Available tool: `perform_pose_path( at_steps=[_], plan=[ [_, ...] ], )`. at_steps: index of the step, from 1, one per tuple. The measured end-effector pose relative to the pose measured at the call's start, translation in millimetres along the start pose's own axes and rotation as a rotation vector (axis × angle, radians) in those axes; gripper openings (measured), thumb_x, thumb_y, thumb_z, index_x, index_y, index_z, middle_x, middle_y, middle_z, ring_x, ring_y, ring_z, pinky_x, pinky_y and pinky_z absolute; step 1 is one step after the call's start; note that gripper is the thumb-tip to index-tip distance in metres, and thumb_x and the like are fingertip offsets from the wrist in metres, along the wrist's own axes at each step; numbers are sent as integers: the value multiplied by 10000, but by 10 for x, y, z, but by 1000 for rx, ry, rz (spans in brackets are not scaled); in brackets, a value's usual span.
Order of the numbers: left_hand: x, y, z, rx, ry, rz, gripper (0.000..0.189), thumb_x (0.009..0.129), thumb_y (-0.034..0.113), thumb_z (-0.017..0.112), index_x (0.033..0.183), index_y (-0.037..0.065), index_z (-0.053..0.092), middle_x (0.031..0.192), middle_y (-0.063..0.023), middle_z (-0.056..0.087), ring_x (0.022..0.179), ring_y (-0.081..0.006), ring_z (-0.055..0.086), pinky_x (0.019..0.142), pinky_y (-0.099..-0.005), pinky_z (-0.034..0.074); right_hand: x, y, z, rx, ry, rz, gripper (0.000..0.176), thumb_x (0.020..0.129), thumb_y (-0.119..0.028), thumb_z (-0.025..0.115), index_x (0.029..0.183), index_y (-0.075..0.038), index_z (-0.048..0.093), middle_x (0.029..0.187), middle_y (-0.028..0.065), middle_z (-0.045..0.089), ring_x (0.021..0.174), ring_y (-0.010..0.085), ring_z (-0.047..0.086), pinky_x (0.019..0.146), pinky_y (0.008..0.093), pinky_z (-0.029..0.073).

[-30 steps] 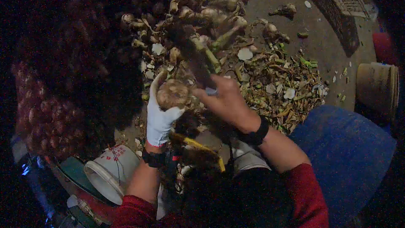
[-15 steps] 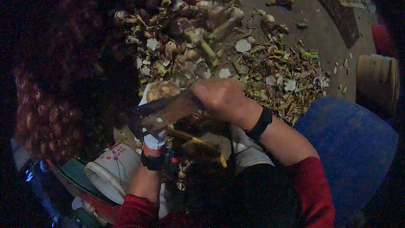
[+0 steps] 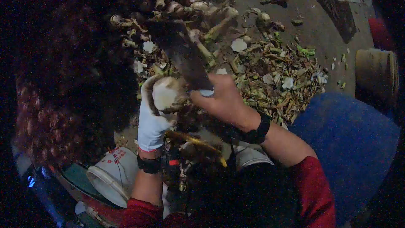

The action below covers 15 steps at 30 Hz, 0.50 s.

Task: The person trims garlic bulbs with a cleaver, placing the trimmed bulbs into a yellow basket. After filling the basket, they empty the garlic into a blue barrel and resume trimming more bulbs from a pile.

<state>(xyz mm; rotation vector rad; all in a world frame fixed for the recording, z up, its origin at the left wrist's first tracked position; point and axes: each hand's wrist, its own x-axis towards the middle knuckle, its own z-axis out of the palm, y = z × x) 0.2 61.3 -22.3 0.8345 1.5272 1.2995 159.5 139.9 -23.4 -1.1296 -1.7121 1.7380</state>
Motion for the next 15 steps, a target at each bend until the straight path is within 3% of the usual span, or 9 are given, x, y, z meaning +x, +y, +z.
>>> perform_pose_path(
  at_steps=[1, 2, 3, 5, 7, 9, 10, 13, 15],
  plan=[
    [-24, -82, -21, -191, 53, -48, 675, 570, 184, 780, 1111, -6, 423, 935, -102, 549, 853, -208, 576, 768, -296, 474, 10, 24, 8, 1, -9, -4, 207, 699, -144, 627, 854, -9, 608, 665, 84, 596, 578, 106, 538, 539, 269, 434],
    [-19, -206, -141, 225, 73, -44, 591, 611, 173, 751, 1071, 7, 420, 922, -98, 544, 830, -216, 577, 747, -282, 476, 16, 79, 11, -163, 90, -174, 211, 690, -131, 628, 857, -5, 607, 669, 102, 596, 566, 136, 545, 540, 276, 438],
    [-44, -192, -130, 226, 78, -44, 591, 611, 173, 751, 1071, 7, 420, 922, -98, 544, 830, -216, 577, 747, -282, 476, 15, 115, 1, -326, 190, -342, 215, 681, -119, 629, 861, -2, 607, 674, 120, 596, 554, 166, 553, 541, 284, 442],
    [-140, -141, -73, -796, 42, -118, 533, 680, 157, 706, 1108, 34, 412, 1010, -129, 543, 828, -214, 582, 696, -333, 512, -25, 220, -106, -230, 135, -271, 225, 661, -98, 640, 859, 5, 610, 708, 158, 606, 579, 245, 584, 554, 301, 455],
    [-219, -362, -172, -792, 7, -95, 552, 660, 151, 715, 1110, 39, 417, 962, -134, 561, 745, -204, 584, 615, -327, 508, -70, 591, -199, -365, -167, -154, 251, 653, -88, 645, 881, 10, 609, 736, 171, 615, 638, 308, 606, 576, 321, 467],
    [-450, -686, -245, -552, 239, -112, 564, 661, 153, 713, 1127, 47, 413, 974, -130, 563, 754, -208, 591, 601, -346, 517, -94, 507, -208, -347, -225, -137, 242, 653, -86, 638, 870, 14, 599, 754, 187, 613, 683, 338, 611, 590, 350, 472],
    [-522, -434, -287, -633, 141, -241, 481, 649, 115, 657, 1063, 37, 427, 968, -89, 515, 870, -199, 550, 789, -338, 480, -129, 530, -164, -357, -180, -171, 239, 650, -86, 637, 863, 13, 591, 743, 186, 608, 680, 345, 605, 588, 361, 472],
    [-426, -203, -242, -791, 232, -184, 555, 698, 181, 688, 1161, 57, 407, 1101, -123, 526, 977, -248, 564, 797, -403, 516, -70, 339, -93, -381, -75, -211, 236, 642, -81, 637, 852, 9, 577, 723, 188, 597, 671, 348, 598, 583, 374, 472],
    [-347, -202, -186, -780, 242, -96, 532, 716, 225, 677, 1152, 61, 422, 1100, -129, 530, 982, -244, 562, 838, -366, 499, 39, 197, -17, -384, 16, -228, 237, 636, -75, 638, 848, 6, 571, 713, 191, 590, 666, 345, 597, 580, 377, 471]
  ],
)
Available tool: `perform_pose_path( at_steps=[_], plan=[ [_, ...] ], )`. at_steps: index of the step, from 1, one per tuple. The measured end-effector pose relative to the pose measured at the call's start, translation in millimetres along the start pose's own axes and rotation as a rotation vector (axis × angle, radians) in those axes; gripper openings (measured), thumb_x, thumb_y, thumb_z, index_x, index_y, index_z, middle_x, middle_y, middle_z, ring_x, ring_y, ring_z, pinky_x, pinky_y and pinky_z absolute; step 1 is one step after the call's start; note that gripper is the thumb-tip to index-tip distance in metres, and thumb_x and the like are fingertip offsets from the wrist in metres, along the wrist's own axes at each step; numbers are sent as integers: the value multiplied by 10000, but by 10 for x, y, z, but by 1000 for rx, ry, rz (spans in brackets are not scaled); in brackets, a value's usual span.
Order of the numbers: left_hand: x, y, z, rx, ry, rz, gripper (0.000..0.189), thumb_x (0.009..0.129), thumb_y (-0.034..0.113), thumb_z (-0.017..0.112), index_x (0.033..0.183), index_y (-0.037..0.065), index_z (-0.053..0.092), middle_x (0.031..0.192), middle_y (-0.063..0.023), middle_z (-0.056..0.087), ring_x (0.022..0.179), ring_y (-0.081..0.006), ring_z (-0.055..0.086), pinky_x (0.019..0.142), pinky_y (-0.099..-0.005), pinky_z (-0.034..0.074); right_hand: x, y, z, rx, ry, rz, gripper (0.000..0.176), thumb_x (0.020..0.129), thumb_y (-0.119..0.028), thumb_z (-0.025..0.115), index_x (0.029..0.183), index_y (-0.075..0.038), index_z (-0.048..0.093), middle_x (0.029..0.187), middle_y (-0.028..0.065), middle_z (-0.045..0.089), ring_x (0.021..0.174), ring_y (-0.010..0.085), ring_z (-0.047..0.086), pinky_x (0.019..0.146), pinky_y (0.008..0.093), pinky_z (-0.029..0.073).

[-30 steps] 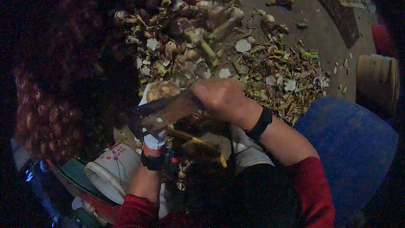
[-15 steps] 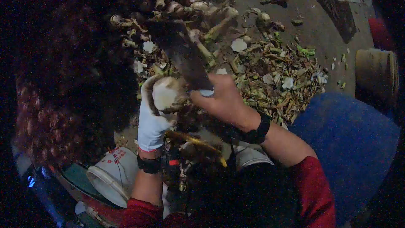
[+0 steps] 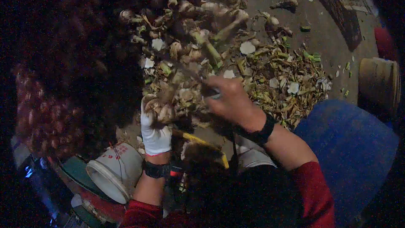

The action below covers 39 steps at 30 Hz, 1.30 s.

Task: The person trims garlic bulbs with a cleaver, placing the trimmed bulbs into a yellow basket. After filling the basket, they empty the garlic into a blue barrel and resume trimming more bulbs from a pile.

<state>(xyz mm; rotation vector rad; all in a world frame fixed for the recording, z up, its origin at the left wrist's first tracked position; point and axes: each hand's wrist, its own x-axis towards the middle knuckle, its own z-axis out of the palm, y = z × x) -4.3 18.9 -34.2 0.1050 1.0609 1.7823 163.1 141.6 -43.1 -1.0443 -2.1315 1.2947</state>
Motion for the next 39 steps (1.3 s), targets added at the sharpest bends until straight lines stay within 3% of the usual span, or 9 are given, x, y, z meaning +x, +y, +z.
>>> perform_pose_path(
  at_steps=[11, 16, 18, 20, 22, 24, 28, 33, 39],
  plan=[
    [-412, -30, -139, -177, 225, -211, 471, 730, 278, 624, 1135, 78, 493, 1102, -98, 541, 978, -249, 546, 831, -417, 480, -289, 352, 309, 10, -284, 63, 208, 676, -98, 619, 850, 13, 593, 673, 188, 582, 594, 294, 594, 568, 340, 460],
    [-533, 433, 86, -154, -89, -65, 399, 672, 198, 654, 977, 16, 471, 1077, -169, 517, 967, -304, 530, 895, -474, 422, -246, 629, 180, -2, -264, 272, 225, 692, -105, 607, 885, 11, 604, 695, 181, 603, 598, 262, 604, 566, 330, 461],
    [-531, 626, 179, 580, 162, -199, 431, 592, 171, 687, 938, 8, 490, 966, -137, 567, 908, -233, 551, 824, -329, 435, -275, 445, 94, 46, -87, 219, 223, 675, -121, 635, 853, 13, 626, 765, 219, 609, 701, 324, 621, 607, 367, 483],
    [-431, 658, -38, 1359, -378, -166, 391, 588, 218, 683, 897, 24, 542, 881, -71, 553, 803, -216, 572, 744, -323, 454, -67, 342, -1, 39, -64, 235, 237, 681, -141, 635, 856, 17, 620, 727, 185, 606, 654, 255, 598, 586, 345, 473],
    [-429, 667, -123, 1360, -678, -470, 374, 557, 196, 685, 877, 27, 589, 766, -95, 601, 767, -210, 588, 715, -293, 450, 2, 257, -10, 59, -45, 328, 269, 691, -182, 634, 862, 24, 609, 652, 116, 599, 560, 117, 552, 544, 301, 452],
    [-251, 579, -297, 1424, -840, -298, 336, 607, 201, 668, 884, 22, 602, 768, -106, 619, 743, -218, 598, 712, -297, 458, 29, 363, -61, 26, 77, 249, 228, 715, -185, 632, 818, 17, 604, 620, 58, 584, 537, 92, 521, 526, 276, 432],
    [601, 134, 453, 1333, -328, 43, 380, 736, 326, 622, 1008, 63, 588, 833, -160, 626, 765, -325, 607, 679, -375, 469, 30, 522, -165, 256, 335, 502, 237, 776, -218, 617, 703, 2, 567, 570, 1, 516, 535, 58, 469, 469, 259, 387],
    [1305, -869, 763, 1735, -407, 76, 404, 768, 312, 574, 1033, 7, 580, 927, -202, 616, 868, -337, 596, 755, -369, 461, -12, 575, -204, 306, 455, 521, 216, 773, -209, 623, 709, -15, 554, 616, -29, 516, 551, 60, 431, 502, 245, 379],
    [607, -588, 534, 1238, -622, 168, 352, 800, 106, 491, 1138, 10, 503, 995, -219, 591, 911, -346, 586, 777, -342, 463, 62, 621, -321, 404, 363, 599, 219, 783, -240, 625, 777, -24, 586, 680, -25, 544, 612, 63, 458, 557, 244, 401]
  ],
)
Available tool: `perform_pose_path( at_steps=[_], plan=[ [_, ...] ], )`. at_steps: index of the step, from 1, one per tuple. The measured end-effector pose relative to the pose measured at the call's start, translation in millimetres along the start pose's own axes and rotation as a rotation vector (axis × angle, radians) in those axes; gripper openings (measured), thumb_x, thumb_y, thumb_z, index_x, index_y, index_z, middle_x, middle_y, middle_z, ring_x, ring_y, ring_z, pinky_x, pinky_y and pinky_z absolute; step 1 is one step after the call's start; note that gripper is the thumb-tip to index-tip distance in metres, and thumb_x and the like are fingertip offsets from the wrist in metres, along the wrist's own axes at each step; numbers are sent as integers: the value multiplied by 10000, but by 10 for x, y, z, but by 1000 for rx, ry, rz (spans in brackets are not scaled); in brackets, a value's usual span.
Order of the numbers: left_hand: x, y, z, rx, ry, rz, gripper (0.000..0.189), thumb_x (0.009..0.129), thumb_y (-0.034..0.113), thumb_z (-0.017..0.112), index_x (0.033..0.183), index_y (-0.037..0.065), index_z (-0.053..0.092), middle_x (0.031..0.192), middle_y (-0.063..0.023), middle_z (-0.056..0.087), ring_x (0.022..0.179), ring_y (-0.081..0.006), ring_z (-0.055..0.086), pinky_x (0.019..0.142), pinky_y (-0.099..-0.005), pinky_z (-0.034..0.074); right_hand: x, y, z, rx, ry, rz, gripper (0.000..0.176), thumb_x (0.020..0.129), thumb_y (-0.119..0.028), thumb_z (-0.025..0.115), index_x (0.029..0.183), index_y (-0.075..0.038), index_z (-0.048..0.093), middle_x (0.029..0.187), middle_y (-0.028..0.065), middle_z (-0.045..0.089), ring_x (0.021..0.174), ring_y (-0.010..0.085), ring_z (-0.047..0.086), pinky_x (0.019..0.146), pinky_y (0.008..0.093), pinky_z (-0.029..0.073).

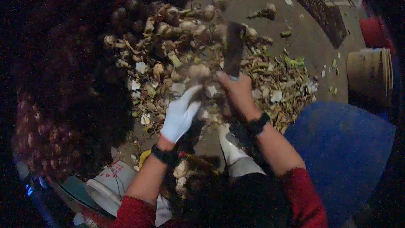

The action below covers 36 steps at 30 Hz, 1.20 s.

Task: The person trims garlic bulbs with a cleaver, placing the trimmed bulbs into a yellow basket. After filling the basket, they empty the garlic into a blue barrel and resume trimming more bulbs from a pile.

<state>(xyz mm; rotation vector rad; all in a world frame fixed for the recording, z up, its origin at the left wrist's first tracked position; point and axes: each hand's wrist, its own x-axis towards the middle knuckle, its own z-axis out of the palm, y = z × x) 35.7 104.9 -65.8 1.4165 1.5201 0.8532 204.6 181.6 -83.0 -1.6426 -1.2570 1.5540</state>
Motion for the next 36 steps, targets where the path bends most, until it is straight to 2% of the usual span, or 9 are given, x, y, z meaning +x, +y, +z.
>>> perform_pose_path(
  at_steps=[5, 10, 13, 15, 21, 24, 26, 31, 36],
  plan=[
    [-471, 200, -180, -25, -3, -193, 622, 750, 64, 519, 1322, 36, 274, 1150, -253, 495, 997, -403, 510, 821, -381, 453, -111, -174, 199, 102, -296, 65, 292, 789, -282, 621, 912, -21, 574, 811, -20, 566, 690, 58, 495, 601, 232, 408],
    [-384, 271, -269, -97, 133, -312, 775, 672, 159, 689, 1307, 19, 268, 1018, -164, 572, 908, -219, 586, 807, -306, 455, -441, -401, 442, 121, -346, -57, 238, 755, -240, 667, 840, -24, 615, 746, -26, 584, 661, 51, 502, 589, 220, 417],
    [-401, 210, -314, -635, 155, -349, 703, 668, 139, 692, 1262, 15, 338, 1065, -148, 550, 953, -192, 555, 829, -301, 444, -479, -481, 399, 16, -331, -146, 157, 725, -129, 665, 828, -18, 625, 747, 25, 637, 676, 96, 582, 627, 237, 456],
    [-428, 200, -390, -480, 168, -284, 683, 672, 119, 685, 1254, 17, 343, 1052, -139, 555, 937, -191, 561, 820, -305, 451, -471, -432, 296, -339, -303, -614, 186, 664, -64, 652, 844, -29, 619, 776, 105, 646, 700, 196, 636, 639, 270, 483],
    [-588, 68, -378, -57, 161, -120, 562, 695, 106, 676, 1183, 25, 409, 1000, -103, 570, 886, -191, 572, 781, -317, 480, -617, -416, 249, -593, -475, -894, 321, 533, -92, 675, 820, -58, 536, 650, 120, 566, 595, 304, 588, 526, 388, 480],
    [-563, 121, -391, -660, 229, -347, 529, 723, 137, 660, 1178, 20, 418, 996, -96, 577, 892, -180, 573, 777, -308, 484, -650, -447, 246, -700, -558, -872, 475, 462, -39, 700, 909, -40, 542, 701, 132, 570, 644, 294, 589, 543, 368, 471],
    [-586, 121, -416, -162, 239, -166, 529, 736, 174, 650, 1181, 9, 416, 997, -97, 583, 892, -175, 577, 782, -299, 484, -642, -467, 266, -626, -521, -950, 279, 524, -86, 674, 734, -67, 491, 618, 106, 543, 591, 300, 582, 491, 389, 467],
    [-649, 213, -390, -583, 325, -226, 562, 690, 226, 675, 1143, -17, 448, 930, -102, 620, 857, -185, 605, 775, -289, 483, -529, -304, 282, -570, -482, -1005, 284, 519, -67, 657, 753, -59, 495, 606, 103, 531, 575, 297, 575, 495, 394, 458],
    [-635, 588, -526, 160, 285, -124, 547, 646, 227, 697, 1080, -35, 491, 858, -136, 637, 817, -197, 626, 758, -311, 487, -207, 1, 182, -547, -437, -1061, 284, 545, -61, 658, 805, -29, 550, 638, 118, 571, 602, 306, 585, 535, 392, 472]
  ],
)
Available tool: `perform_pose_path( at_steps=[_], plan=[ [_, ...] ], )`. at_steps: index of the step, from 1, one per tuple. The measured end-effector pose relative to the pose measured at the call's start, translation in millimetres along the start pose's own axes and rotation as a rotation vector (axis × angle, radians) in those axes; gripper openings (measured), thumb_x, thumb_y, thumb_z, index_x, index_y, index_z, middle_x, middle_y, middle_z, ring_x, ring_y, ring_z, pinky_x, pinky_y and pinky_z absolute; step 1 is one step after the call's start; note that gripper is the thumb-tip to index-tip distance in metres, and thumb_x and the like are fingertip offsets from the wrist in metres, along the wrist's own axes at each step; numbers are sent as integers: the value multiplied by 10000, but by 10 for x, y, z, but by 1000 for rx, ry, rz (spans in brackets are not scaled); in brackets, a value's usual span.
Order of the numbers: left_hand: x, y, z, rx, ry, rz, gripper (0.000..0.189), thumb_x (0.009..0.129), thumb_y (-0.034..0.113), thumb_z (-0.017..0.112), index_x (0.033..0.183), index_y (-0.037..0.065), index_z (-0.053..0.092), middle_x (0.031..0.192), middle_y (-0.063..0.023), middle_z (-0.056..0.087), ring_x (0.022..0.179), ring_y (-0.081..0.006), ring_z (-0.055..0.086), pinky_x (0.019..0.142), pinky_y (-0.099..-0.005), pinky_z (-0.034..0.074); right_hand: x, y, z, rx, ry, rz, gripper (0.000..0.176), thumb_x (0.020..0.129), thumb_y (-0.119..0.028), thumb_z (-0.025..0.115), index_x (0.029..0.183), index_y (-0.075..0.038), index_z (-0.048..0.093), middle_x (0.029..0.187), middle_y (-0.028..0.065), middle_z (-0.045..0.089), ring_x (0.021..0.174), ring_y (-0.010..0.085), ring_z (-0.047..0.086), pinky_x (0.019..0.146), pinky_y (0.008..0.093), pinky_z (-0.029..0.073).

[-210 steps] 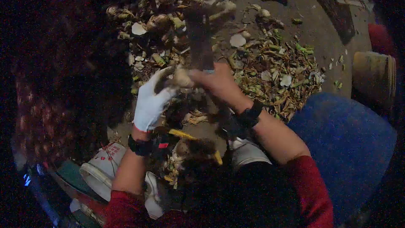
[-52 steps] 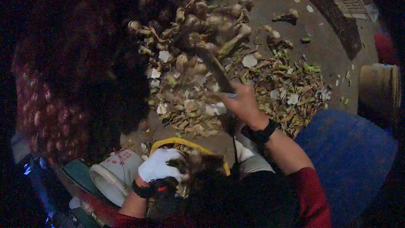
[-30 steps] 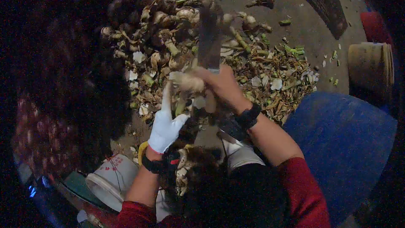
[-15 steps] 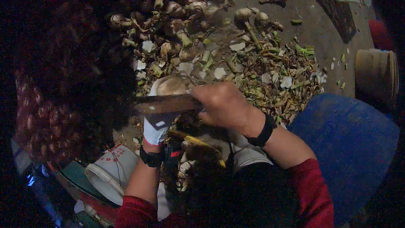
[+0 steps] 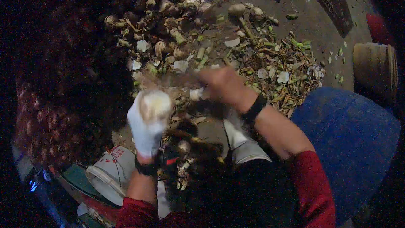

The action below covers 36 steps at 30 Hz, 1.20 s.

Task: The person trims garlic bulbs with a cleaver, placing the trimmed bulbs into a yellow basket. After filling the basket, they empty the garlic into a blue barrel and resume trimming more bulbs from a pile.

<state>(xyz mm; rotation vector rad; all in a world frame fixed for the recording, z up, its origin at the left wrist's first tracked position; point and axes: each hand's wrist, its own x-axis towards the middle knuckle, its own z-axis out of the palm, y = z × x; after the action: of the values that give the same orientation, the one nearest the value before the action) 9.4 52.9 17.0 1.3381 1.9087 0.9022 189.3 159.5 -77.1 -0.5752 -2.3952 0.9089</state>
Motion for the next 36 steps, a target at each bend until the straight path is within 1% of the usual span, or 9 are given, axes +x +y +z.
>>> perform_pose_path(
  at_steps=[2, 6, 9, 15, 19, 21, 27, 30, 36],
  plan=[
    [-106, 65, 22, -220, 35, -48, 596, 542, 168, 740, 1057, -31, 515, 891, -155, 625, 830, -244, 621, 769, -321, 478, -234, 307, 50, -41, 1, 468, 267, 588, -74, 661, 836, 2, 597, 697, 162, 604, 645, 321, 599, 580, 373, 488],
    [112, -217, 41, -234, 12, -123, 717, 497, 188, 746, 1142, -1, 495, 1024, -150, 586, 933, -240, 580, 819, -315, 452, 8, -214, -20, 186, 140, 528, 125, 695, -79, 605, 781, 12, 616, 659, 79, 610, 619, 113, 574, 582, 265, 454],
    [102, -246, 62, -351, -15, -165, 712, 493, 144, 733, 1140, -3, 473, 1077, -145, 549, 979, -221, 551, 843, -311, 436, 111, -380, -67, 321, 138, 633, 239, 659, -103, 632, 875, -1, 620, 725, 182, 614, 650, 270, 622, 588, 336, 470],
    [85, -508, 166, -859, 84, -277, 723, 546, 182, 739, 1163, 16, 398, 977, -117, 539, 937, -212, 548, 841, -324, 470, 189, -509, -65, 382, 215, 572, 201, 683, -104, 616, 849, 11, 616, 677, 160, 598, 601, 242, 607, 575, 322, 465],
    [-121, -179, 144, -1466, 67, -295, 567, 625, 185, 695, 1096, 10, 432, 937, -105, 542, 826, -198, 576, 758, -325, 497, -246, 90, 346, 190, -224, 727, 171, 696, -122, 627, 805, 9, 621, 636, 95, 601, 590, 128, 585, 556, 276, 456],
    [-295, -141, -28, -663, 10, -166, 427, 681, 153, 612, 1066, 30, 471, 906, -71, 527, 730, -190, 562, 692, -260, 456, -320, -51, 263, 148, -217, 640, 190, 710, -140, 621, 802, 26, 611, 634, 102, 601, 595, 145, 588, 559, 290, 459],
    [-227, -212, -523, -158, -399, -139, 108, 602, 97, 613, 640, 4, 572, 719, -91, 591, 713, -187, 576, 681, -264, 440, -15, -17, 22, 202, 156, 664, 199, 743, -183, 646, 781, 7, 600, 629, 38, 593, 564, 81, 532, 521, 265, 433],
    [466, -306, -262, 63, 75, -8, 246, 694, 121, 609, 903, -7, 589, 833, -107, 619, 770, -164, 586, 700, -259, 442, 34, -147, -9, 331, 158, 842, 209, 732, -178, 632, 809, 14, 605, 635, 119, 596, 573, 128, 552, 540, 307, 442],
    [1310, -949, 615, 717, -75, -132, 472, 660, 260, 644, 1077, 90, 500, 935, -198, 525, 877, -365, 535, 732, -436, 458, -70, -85, 21, 458, 196, 924, 218, 758, -203, 638, 797, 9, 607, 606, 21, 549, 538, 83, 481, 498, 267, 402]
  ],
)
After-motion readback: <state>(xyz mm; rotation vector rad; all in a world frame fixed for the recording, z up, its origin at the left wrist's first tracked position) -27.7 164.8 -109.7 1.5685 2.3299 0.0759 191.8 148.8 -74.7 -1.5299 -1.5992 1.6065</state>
